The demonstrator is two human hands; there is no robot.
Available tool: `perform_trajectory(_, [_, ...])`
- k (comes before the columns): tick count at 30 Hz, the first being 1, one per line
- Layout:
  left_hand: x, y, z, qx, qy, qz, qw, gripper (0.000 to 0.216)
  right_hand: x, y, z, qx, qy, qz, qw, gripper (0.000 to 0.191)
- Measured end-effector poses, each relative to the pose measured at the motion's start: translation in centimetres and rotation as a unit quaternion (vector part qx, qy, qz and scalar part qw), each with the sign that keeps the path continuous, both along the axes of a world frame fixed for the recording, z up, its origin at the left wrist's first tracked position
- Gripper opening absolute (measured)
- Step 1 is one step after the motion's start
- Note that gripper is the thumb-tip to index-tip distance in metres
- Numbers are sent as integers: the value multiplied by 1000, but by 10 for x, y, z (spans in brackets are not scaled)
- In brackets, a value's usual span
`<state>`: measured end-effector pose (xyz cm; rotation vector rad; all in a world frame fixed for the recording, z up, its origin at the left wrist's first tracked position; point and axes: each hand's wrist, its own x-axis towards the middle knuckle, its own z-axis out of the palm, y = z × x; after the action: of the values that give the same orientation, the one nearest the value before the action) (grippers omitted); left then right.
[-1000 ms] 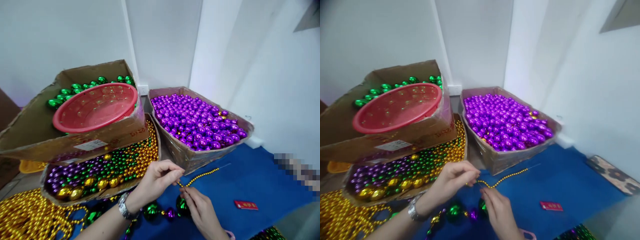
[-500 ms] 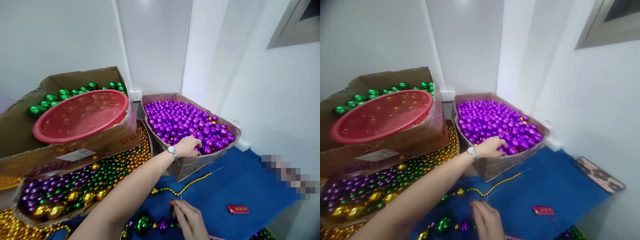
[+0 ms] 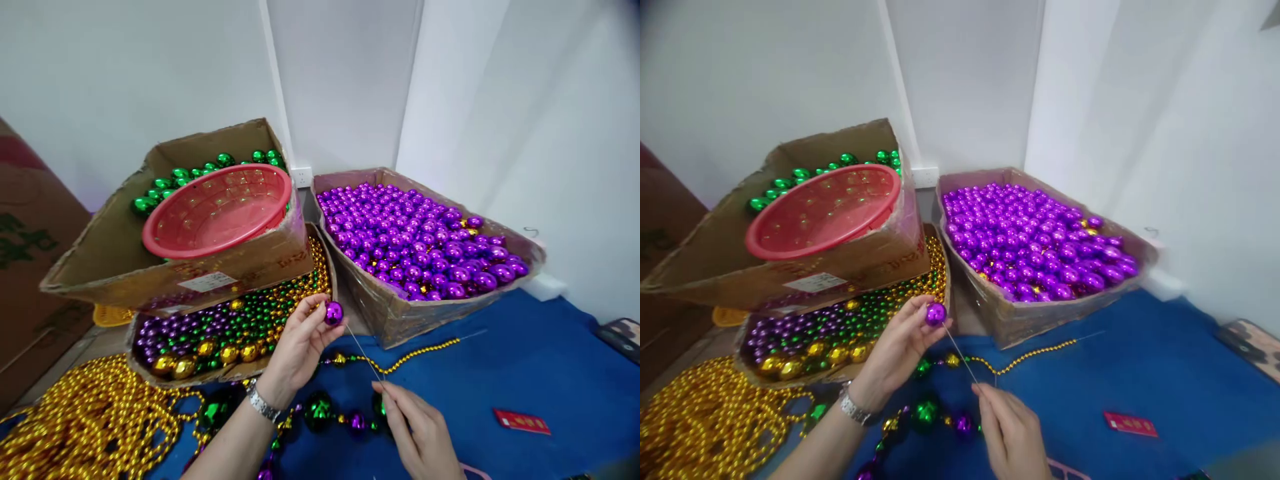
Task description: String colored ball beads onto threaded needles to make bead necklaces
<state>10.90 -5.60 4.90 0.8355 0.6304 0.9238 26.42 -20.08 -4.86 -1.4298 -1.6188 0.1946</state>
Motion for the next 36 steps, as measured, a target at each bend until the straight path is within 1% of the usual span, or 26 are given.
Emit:
perform_trajectory(3, [-7,-6,-6,-24,-6,20,1000,32,-2,0,1,4,-32,14,999,25])
perform_trajectory(7, [-12,-8,-7,-48,-10,24,999,29,-4,-1,2,2,-58,28,998,27])
perform_trajectory(14, [-15,-9,-9,-46,-2,32,998,29,-2,-1,-3,-3,-73,36,997,28])
perform_trajectory(16, [-14,-12,-11,-20,9,32,999,27,-2,-1,-4,-8,-80,38,996,28])
perform_trajectory(19, [-12,-19,-13,49,48,37,997,30,-3,0,-3,-12,-88,28,996,28])
perform_trajectory(21, [-11,-24,-13,78,68,38,994,33,-4,1,-2,-12,-87,20,996,28])
perform_trajectory(27, [-11,-30,-18,35,55,25,998,31,-5,2,-2,-14,-88,35,995,28])
perform_trajectory(29, [-10,-35,-22,34,59,22,997,31,-6,3,-5,2,-103,32,994,28])
perform_trajectory(31, [-9,-41,-27,42,64,-4,997,32,-7,5,-7,22,-111,24,993,28])
perform_trajectory(34, [-13,-42,-31,94,100,-59,989,34,-7,6,-7,28,-102,17,994,26])
perform_trajectory(36, [-21,-30,-29,167,169,-61,969,32,-4,5,-6,23,-92,12,995,25])
